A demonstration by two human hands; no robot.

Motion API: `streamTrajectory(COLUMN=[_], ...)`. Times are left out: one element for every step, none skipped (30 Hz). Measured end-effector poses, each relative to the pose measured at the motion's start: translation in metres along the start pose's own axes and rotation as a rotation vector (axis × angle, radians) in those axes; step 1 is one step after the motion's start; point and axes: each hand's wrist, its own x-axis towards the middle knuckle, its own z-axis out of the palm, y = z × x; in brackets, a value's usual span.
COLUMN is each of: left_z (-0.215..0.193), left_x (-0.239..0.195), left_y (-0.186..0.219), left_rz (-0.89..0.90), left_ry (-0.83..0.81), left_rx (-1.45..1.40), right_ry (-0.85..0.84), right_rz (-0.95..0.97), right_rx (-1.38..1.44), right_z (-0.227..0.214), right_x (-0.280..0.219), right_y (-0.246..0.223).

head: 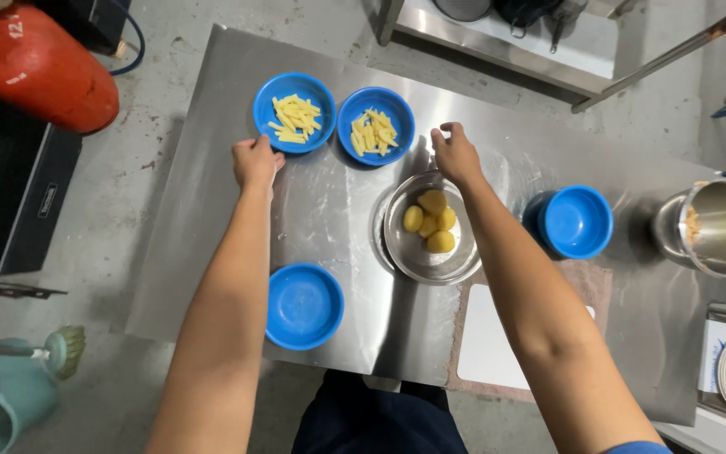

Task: The person slices peeled potatoes into thin strips on a white cutting board using a knife. They transfer the cut potato strips into a blue bowl. The person then slices another potato into round slices.

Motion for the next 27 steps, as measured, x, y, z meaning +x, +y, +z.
streamTrajectory(left_z=[-0.005,-0.011,-0.019,-0.031,-0.04,-0.049,-0.061,-0.073,-0.085,-0.096,-0.108,-0.121,-0.128,-0.135,-0.141,-0.139,-0.139,-0.14,-0.134,-0.128,-0.121,-0.109,-0.095,-0.082,-0.066,-0.05,-0.034], left_x=[-0.006,-0.013,-0.019,-0.026,-0.034,-0.042,-0.072,-0.101,-0.131,-0.16,-0.189,-0.218,-0.242,-0.265,-0.288,-0.307,-0.33,-0.354,-0.367,-0.38,-0.389,-0.391,-0.39,-0.39,-0.384,-0.378,-0.371], left_y=[-0.001,-0.002,-0.002,-0.013,-0.025,-0.037,-0.034,-0.031,-0.03,-0.044,-0.058,-0.073,-0.103,-0.135,-0.166,-0.181,-0.198,-0.216,-0.221,-0.227,-0.231,-0.226,-0.222,-0.217,-0.208,-0.2,-0.193], left_rz=[0.006,0.038,0.071,0.079,0.198,0.317,0.326,0.35,0.368,0.372,0.337,0.303,0.305,0.17,0.035,0.038,-0.103,-0.244,-0.254,-0.303,-0.348,-0.355,-0.248,-0.138,-0.149,-0.029,0.091], left_ry=[-0.008,0.006,0.027,0.025,-0.009,-0.043,-0.048,-0.092,-0.138,-0.145,-0.191,-0.237,-0.243,-0.285,-0.327,-0.334,-0.372,-0.408,-0.413,-0.516,-0.624,-0.634,-0.746,-0.856,-0.865,-0.876,-0.88], left_rx=[-0.006,0.078,0.163,0.157,0.149,0.14,0.138,0.046,-0.044,-0.044,-0.017,0.011,0.017,-0.027,-0.072,-0.067,0.001,0.069,0.074,0.122,0.172,0.177,0.232,0.284,0.288,0.374,0.458], right_ry=[0.012,0.079,0.143,0.151,0.188,0.225,0.235,0.236,0.235,0.242,0.23,0.217,0.221,0.161,0.102,0.107,0.127,0.147,0.148,0.204,0.265,0.271,0.279,0.284,0.284,0.293,0.298], right_rz=[-0.003,-0.13,-0.26,-0.267,-0.339,-0.411,-0.413,-0.392,-0.367,-0.365,-0.343,-0.322,-0.317,-0.135,0.045,0.05,0.08,0.111,0.123,0.111,0.098,0.11,0.073,0.037,0.052,0.043,0.033], right_rx=[0.0,-0.012,-0.023,-0.022,-0.023,-0.025,-0.021,-0.004,0.011,0.013,0.046,0.079,0.084,0.129,0.173,0.178,0.249,0.319,0.315,0.233,0.152,0.15,0.031,-0.089,-0.092,-0.116,-0.14], right_z=[-0.011,-0.023,-0.032,-0.042,-0.054,-0.066,-0.075,-0.083,-0.091,-0.088,-0.084,-0.08,-0.07,-0.059,-0.049,-0.037,-0.025,-0.013,-0.014,-0.014,-0.013,-0.016,-0.018,-0.019,-0.033,-0.046,-0.058], right_x=[-0.008,-0.017,-0.025,-0.043,-0.062,-0.082,-0.111,-0.141,-0.172,-0.198,-0.225,-0.251,-0.281,-0.31,-0.338,-0.355,-0.376,-0.396,-0.412,-0.426,-0.439,-0.44,-0.439,-0.438,-0.433,-0.429,-0.422], right_y=[0.012,0.023,0.033,0.042,0.054,0.067,0.076,0.085,0.096,0.122,0.148,0.174,0.196,0.218,0.24,0.256,0.273,0.29,0.29,0.29,0.288,0.296,0.305,0.314,0.317,0.322,0.326])
